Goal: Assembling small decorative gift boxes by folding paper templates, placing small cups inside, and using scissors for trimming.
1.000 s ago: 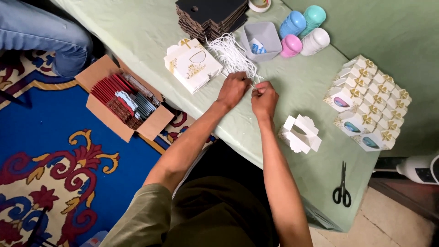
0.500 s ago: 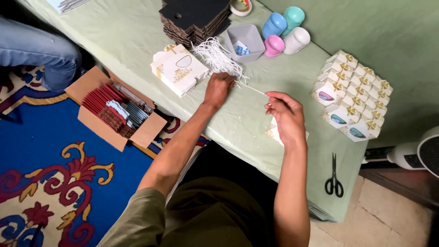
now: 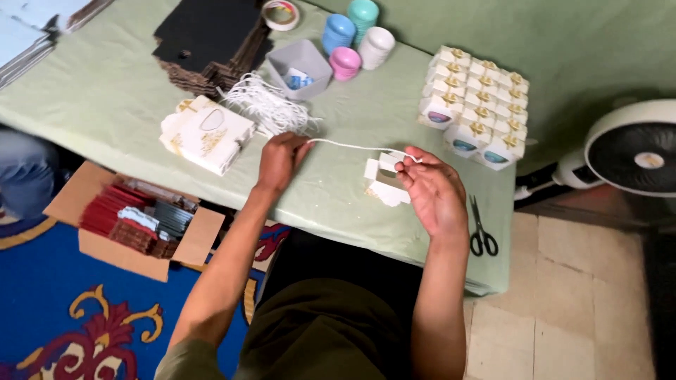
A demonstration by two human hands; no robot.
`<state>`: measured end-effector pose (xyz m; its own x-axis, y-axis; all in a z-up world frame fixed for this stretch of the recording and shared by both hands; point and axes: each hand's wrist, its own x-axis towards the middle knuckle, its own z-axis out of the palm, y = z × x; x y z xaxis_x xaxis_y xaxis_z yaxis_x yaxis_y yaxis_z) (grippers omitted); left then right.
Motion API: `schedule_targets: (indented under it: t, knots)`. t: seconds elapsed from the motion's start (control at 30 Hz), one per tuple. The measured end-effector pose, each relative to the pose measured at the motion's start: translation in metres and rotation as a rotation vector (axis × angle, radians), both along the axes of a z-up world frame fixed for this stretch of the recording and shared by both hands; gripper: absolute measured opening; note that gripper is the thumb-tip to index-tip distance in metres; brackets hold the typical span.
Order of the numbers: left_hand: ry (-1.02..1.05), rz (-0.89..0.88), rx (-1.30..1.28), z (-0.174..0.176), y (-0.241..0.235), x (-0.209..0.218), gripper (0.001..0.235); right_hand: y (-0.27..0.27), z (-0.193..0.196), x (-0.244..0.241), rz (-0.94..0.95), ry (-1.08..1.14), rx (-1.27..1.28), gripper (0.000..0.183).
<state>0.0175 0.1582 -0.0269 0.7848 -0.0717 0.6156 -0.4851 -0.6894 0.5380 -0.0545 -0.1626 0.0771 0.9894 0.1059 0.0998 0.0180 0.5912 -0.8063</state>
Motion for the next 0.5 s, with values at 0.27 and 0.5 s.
schedule_targets:
  t: [0.27,0.5]
  knots:
    - [0.315,-0.32,-0.161,0.065,-0.033,-0.075,0.007,-0.033,0.005,-0.031,-0.322,-0.125,-0.044,0.021]
    - [0.541,-0.459,-0.3,0.065,-0.058,-0.123,0.009,-0.044,0.023,-0.068,-0.467,-0.167,-0.003,0.018]
